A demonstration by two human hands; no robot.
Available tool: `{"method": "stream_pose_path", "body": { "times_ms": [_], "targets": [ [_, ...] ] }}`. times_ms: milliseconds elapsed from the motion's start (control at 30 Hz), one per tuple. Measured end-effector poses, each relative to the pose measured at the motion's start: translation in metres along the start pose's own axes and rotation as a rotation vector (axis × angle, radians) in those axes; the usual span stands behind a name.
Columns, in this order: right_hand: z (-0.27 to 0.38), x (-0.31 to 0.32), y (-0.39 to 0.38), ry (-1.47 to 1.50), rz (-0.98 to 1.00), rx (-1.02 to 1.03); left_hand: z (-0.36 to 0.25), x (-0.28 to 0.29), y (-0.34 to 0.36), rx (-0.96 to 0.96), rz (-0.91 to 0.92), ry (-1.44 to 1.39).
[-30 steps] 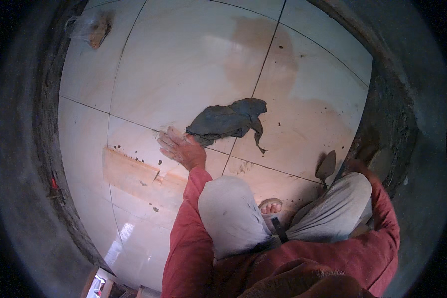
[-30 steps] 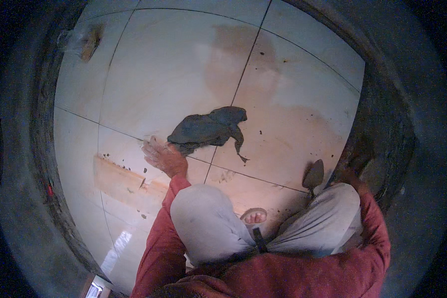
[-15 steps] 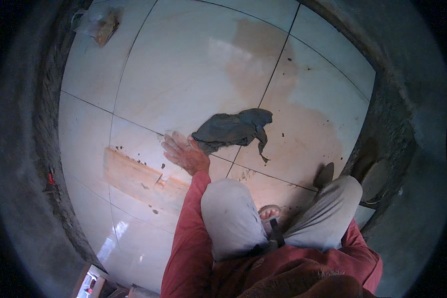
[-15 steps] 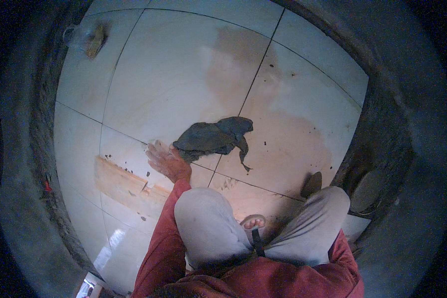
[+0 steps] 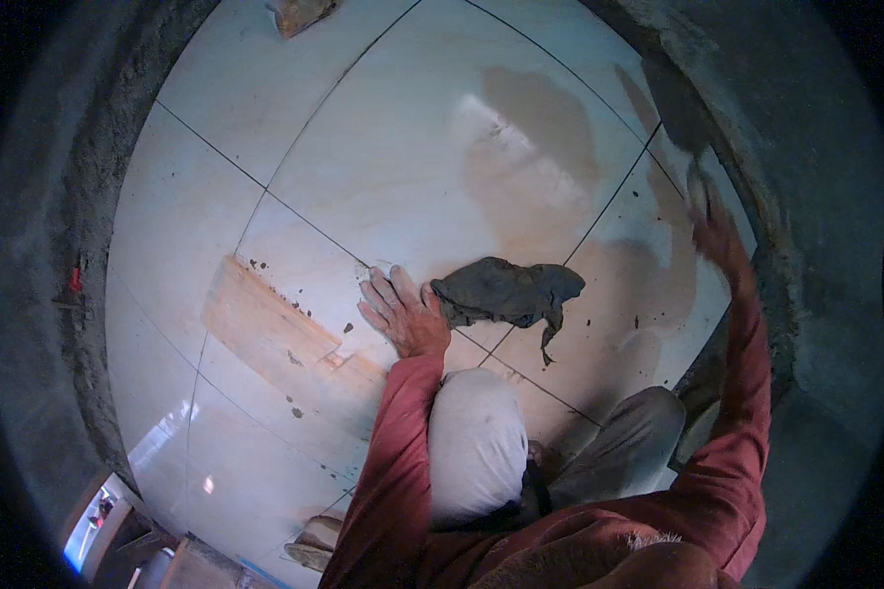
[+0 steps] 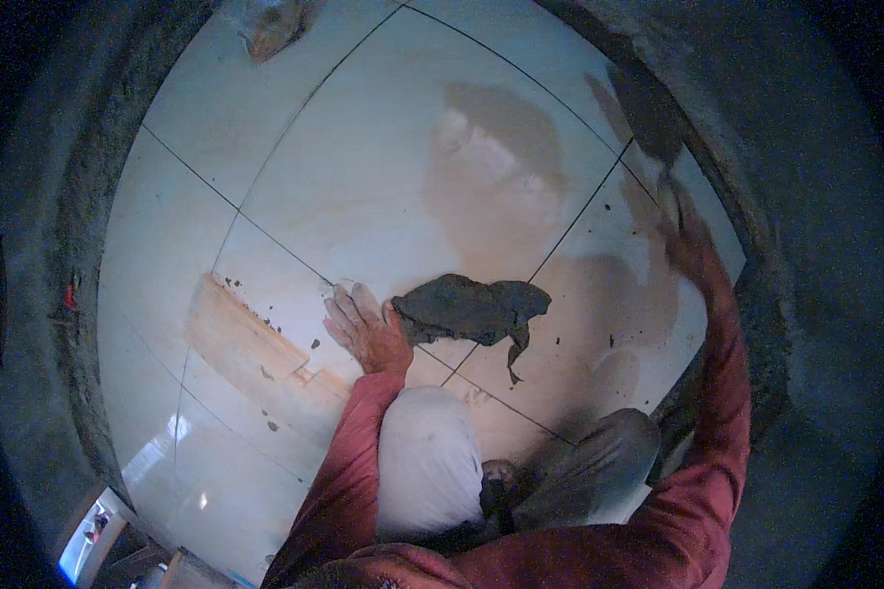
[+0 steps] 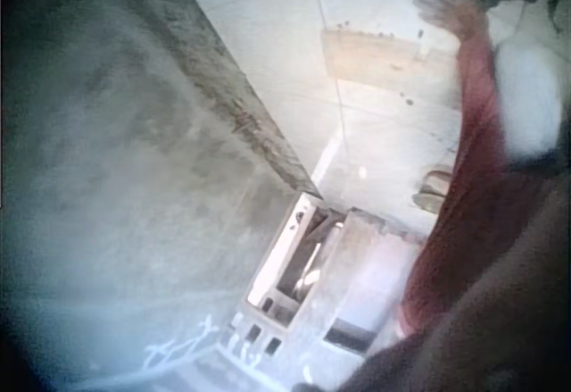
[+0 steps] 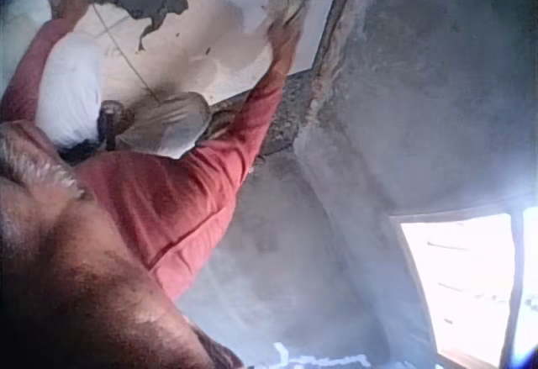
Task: The person installs floor tiles by applying mortar with a trowel, positioning tiles on a wooden guide, and wiping excess mortar from the joints with a cloth.
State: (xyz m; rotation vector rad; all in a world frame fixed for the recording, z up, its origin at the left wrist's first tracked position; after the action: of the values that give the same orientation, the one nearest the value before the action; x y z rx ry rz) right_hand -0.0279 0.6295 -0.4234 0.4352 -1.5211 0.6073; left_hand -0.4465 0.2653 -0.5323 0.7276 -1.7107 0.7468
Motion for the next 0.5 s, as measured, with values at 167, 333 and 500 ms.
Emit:
{"method": "stream_pose_path", "body": {
  "times_ms": [167,333,500],
  "targets": [
    [0.072,0.076,0.228,0.014,-0.034,0.032,0.0,0.002,0.004,0.0,0.003,-0.021],
    [0.126,0.118,0.321,-0.129,0.018,-0.215,-0.003,-0.005,0.002,-0.023,0.009,-0.058],
    [0.106,0.1,0.386,-0.184,-0.037,0.047,-0.001,-0.003,0.004,-0.004,0.004,-0.04]
  ]
}}
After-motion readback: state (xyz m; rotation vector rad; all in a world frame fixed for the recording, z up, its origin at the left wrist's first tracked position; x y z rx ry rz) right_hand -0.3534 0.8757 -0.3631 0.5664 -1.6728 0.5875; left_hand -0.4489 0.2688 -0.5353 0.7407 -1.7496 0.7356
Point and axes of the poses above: each hand's wrist, its own y-axis towards the middle knuckle, its own x-axis out of the back of the hand, z = x × y, the point moved 3 cm from there along y, towards the middle knuckle, and after that the axes turned 9 degrees about x, right-handed, at the moved point
